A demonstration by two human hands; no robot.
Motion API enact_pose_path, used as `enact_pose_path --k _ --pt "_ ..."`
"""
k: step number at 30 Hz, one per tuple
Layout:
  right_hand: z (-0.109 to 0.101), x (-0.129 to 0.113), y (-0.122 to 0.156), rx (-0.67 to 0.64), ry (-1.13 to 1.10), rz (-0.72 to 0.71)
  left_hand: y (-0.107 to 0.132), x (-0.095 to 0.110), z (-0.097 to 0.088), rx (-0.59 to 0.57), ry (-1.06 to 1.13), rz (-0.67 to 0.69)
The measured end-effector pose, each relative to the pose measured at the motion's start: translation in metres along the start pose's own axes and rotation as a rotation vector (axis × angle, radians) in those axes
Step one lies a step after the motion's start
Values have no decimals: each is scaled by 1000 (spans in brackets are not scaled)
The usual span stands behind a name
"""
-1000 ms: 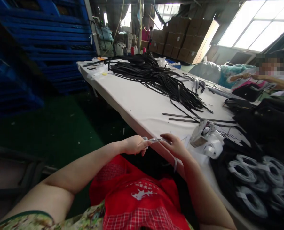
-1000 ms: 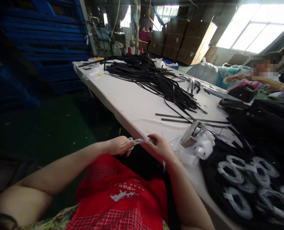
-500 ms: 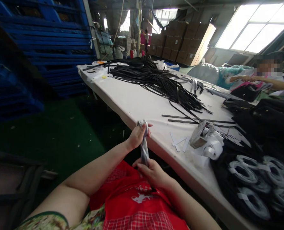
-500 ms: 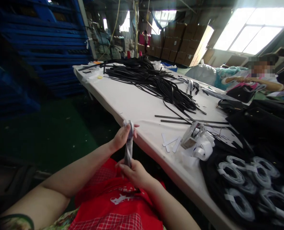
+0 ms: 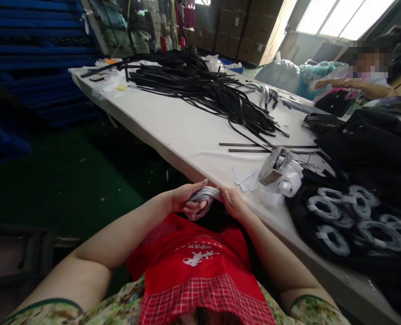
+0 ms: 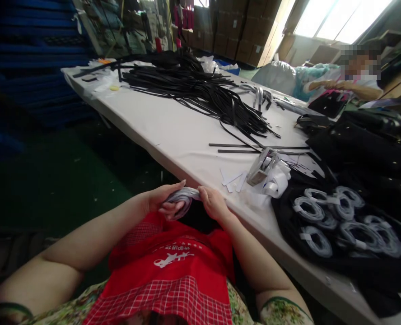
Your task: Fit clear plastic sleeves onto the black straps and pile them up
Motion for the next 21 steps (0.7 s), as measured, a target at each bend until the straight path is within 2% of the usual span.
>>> enact_pose_path --k 4,6,8,10,12,14,17,19,21 --pt "40 -11 4 41 -329 62 -7 18 7 -24 324 326" --pt "43 -10 7 56 -514 83 -10 18 4 -1 414 446" --pt "30 -7 12 57 -537 61 -12 11 -3 56 393 482" --pt "9 -3 19 23 -352 29 -13 3 -17 195 234 495" --pt "-5 1 26 -96 -62 -5 -8 2 -30 394 -60 546" --pt "-6 3 34 -248 140 -50 -7 2 -27 491 -406 563" --pt "4 1 44 -370 110 -118 -14 -14 -3 438 -766 494" --pt "14 5 50 -369 -26 -90 -13 -27 5 459 -803 466" --pt "26 12 59 -358 -161 -27 -8 -40 3 522 -716 461"
Point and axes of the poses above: each hand's wrist, its own y-axis away from the middle knuckle, its own z-axis out of the palm, x = y × z, the point moved 8 cm from there along -y, towards the middle knuckle, and after that the axes turned 10 degrees about y, right-handed, at the moved point
